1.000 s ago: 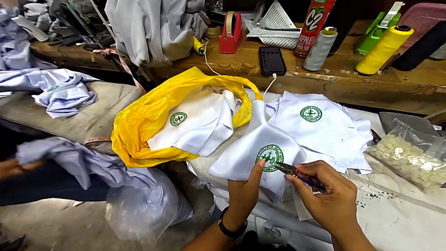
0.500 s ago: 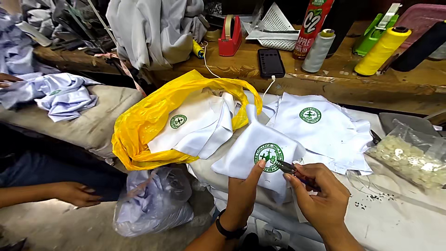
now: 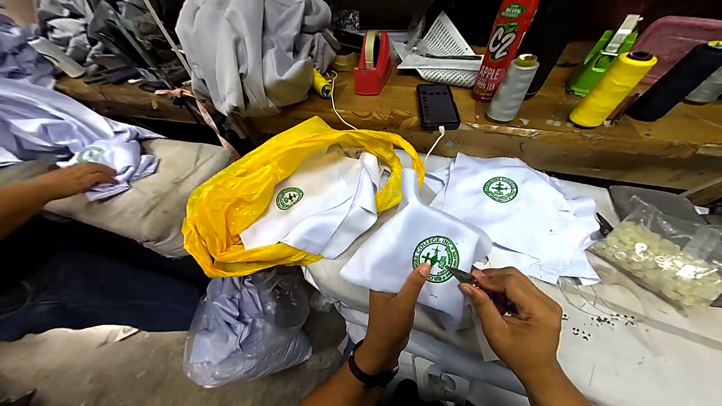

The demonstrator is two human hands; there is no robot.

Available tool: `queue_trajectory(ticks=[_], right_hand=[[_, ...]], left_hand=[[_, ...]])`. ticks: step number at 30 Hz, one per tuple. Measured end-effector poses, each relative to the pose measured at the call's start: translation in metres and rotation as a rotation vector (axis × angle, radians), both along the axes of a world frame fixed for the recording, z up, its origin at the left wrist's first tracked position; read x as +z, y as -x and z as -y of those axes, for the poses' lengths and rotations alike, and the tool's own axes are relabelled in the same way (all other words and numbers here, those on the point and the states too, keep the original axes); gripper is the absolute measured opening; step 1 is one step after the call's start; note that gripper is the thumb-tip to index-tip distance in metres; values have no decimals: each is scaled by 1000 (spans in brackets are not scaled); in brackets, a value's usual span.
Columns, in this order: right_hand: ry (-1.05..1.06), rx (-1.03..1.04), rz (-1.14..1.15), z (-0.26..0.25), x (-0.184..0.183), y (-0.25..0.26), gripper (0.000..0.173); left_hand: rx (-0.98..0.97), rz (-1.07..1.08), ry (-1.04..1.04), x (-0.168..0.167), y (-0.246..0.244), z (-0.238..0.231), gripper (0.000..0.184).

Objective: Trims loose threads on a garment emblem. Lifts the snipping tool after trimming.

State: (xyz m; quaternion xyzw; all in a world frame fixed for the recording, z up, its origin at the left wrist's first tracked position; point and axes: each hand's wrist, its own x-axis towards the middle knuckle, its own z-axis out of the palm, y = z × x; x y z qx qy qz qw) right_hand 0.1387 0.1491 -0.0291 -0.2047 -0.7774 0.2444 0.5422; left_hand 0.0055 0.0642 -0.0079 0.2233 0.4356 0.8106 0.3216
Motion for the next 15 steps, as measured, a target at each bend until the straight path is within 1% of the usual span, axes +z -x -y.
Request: queue_trajectory(ticks=[4,9,15], right_hand=[[-9,55,43,-3,1,-3,17],[119,110,37,-2,4,-9,20],[42,74,115,-6,11,-11,20]], left_hand=[[15,4,6,0,-1,-1,23],[63,-42,3,-1,-1,-2,22],[103,-176,-12,-5,-2,-2,21]])
